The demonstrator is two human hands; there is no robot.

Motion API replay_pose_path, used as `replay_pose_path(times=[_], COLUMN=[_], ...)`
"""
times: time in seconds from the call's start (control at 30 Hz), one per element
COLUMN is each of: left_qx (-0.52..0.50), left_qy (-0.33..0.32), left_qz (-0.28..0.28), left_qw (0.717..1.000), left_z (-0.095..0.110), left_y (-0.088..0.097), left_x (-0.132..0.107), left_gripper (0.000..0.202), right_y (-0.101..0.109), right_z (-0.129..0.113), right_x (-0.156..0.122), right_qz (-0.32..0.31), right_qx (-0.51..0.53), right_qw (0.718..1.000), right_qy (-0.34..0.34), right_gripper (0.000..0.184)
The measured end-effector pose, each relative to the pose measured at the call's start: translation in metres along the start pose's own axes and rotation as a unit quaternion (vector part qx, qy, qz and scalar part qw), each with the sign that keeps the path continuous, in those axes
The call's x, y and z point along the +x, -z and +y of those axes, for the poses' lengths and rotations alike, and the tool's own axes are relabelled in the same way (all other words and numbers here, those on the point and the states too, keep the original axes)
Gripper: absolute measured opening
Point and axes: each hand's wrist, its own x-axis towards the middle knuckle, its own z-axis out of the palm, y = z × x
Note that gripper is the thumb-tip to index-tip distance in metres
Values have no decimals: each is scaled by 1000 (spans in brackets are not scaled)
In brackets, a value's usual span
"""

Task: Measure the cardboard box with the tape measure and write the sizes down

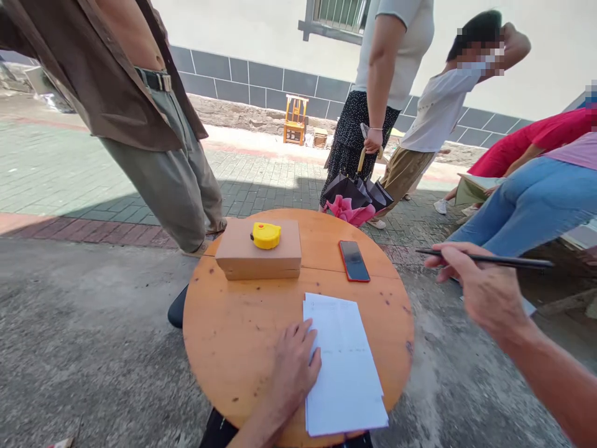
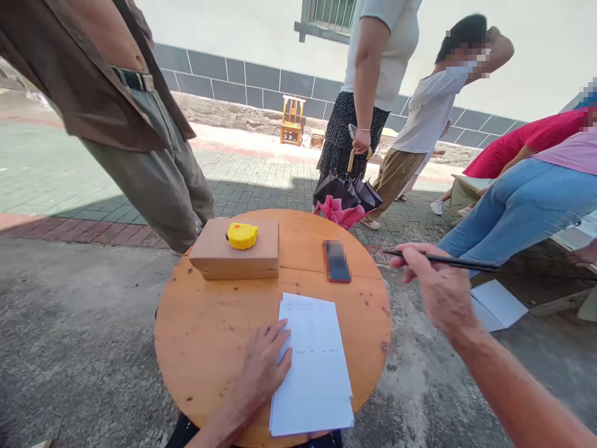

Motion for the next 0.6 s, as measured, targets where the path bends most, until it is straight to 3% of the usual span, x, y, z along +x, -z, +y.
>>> replay_pose_path(times=[0.1, 0.17, 0.23, 0.4, 0.6], left_qx=[-1, 0, -1, -3, 5], left_qy=[-7, -8, -6, -1, 1], left_qz=[2, 2, 1, -5, -5], left_qw=[1000, 1000, 1000, 1000, 1000], left_z=[0, 1, 2, 4, 3], left_y=[2, 3, 4, 6, 4], left_x=[-2, -2, -2, 0, 3], left_gripper=[24, 22, 21, 27, 33], right_y=[-46, -72, -91, -115, -130], right_z=[51, 83, 103, 116, 130], right_x=[-74, -114, -134, -122, -117], right_qz=[-137, -150, -156, -206, -212], right_qx=[19, 35, 33, -20, -46], right_qw=[988, 983, 980, 976, 974], right_qy=[-65, -102, -120, -71, -67], right_gripper=[28, 29, 27, 15, 16])
